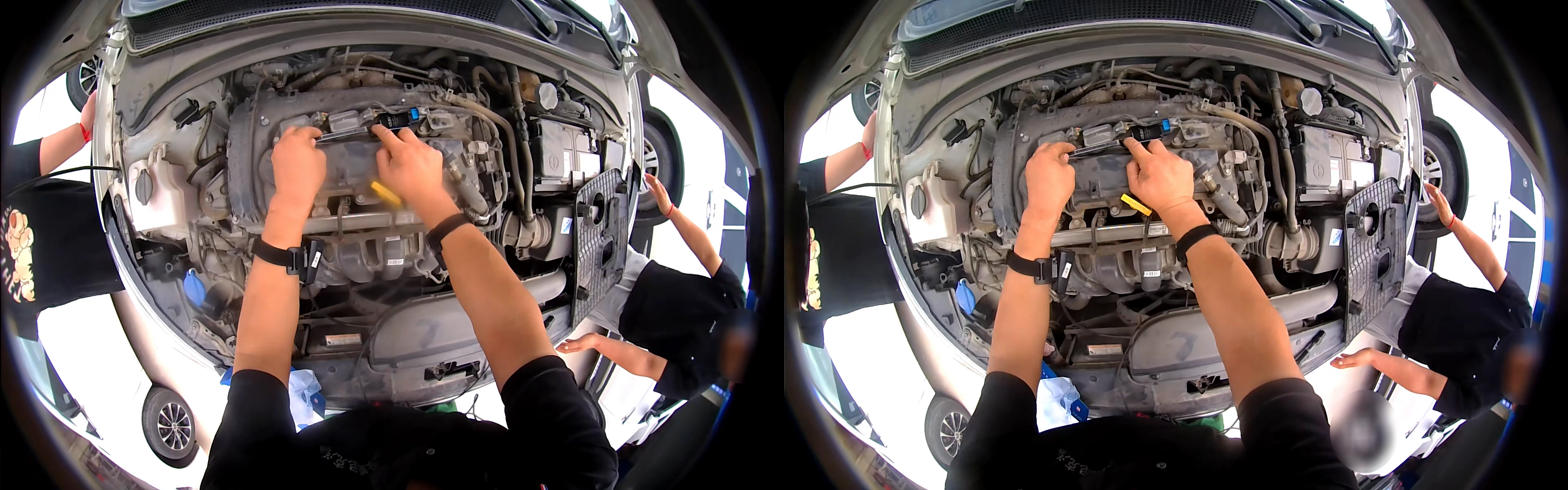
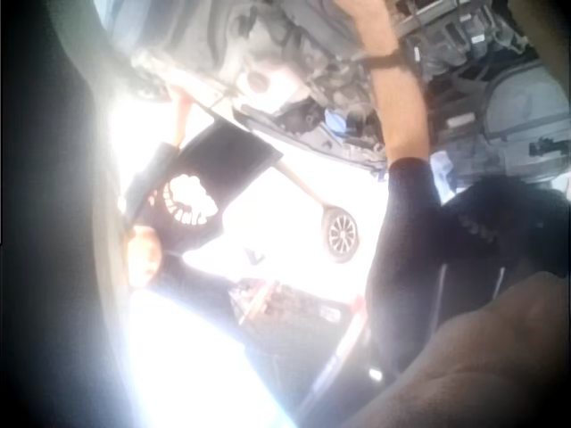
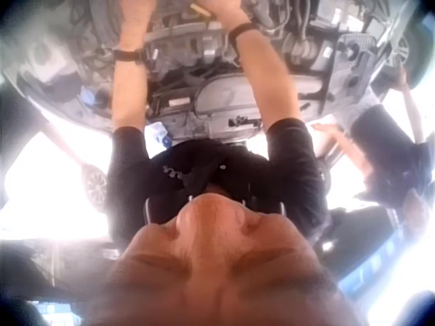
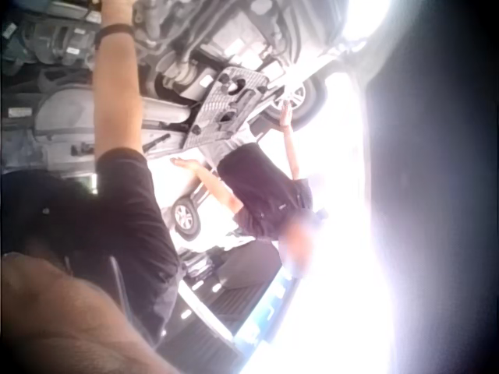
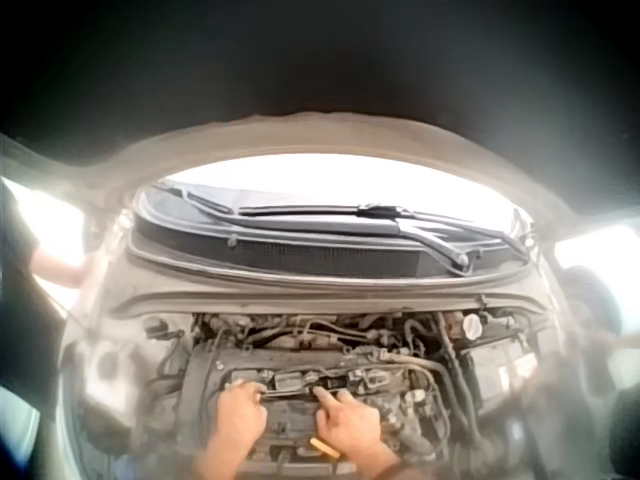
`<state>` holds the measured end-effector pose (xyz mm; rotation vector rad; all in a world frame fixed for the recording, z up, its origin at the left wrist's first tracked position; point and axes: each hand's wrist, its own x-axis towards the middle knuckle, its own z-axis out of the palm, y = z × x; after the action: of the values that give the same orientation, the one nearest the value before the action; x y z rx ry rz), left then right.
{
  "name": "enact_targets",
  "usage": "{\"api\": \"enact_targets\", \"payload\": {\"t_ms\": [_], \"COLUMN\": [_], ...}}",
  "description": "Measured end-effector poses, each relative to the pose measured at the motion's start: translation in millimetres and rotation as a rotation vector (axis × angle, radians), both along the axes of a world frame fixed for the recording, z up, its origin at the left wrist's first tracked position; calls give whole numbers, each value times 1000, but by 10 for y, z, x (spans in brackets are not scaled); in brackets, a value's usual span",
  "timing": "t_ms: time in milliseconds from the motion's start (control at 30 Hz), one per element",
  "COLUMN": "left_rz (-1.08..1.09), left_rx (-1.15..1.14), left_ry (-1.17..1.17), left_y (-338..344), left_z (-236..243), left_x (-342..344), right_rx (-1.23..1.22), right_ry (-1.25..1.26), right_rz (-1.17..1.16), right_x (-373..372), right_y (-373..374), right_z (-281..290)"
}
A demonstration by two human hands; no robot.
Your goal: The person removes an old ignition coil from an engine, installs a new one by hand, secures it using a tool, and reconnects the electrical plug.
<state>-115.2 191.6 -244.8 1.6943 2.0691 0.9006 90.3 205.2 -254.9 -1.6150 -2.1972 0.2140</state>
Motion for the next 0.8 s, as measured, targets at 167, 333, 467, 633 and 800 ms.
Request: {"api": "enact_targets", "payload": {"t_ms": [167, 333, 467, 633, 800], "left_rz": [-11, -31, -50, -18, -7], "left_rx": [-34, 37, -65, -61, -19], "left_ry": [-83, -100, -96, 21, -12], "left_y": [-90, -429, -689, -446, -34], "left_z": [64, 172, 222, 196, 34], "left_x": [-19, 254, 560, 310, 0], "right_rx": [10, -1, 8, 4, 2], "right_ry": [27, -4, 1, 4, 2], "right_rz": [-23, -5, -10, -10, -6], "right_x": [-9, 11, 2, 20, 2], "right_y": [-11, -3, 8, 2, 0], "right_z": [25, -7, -30, -2, -3]}}
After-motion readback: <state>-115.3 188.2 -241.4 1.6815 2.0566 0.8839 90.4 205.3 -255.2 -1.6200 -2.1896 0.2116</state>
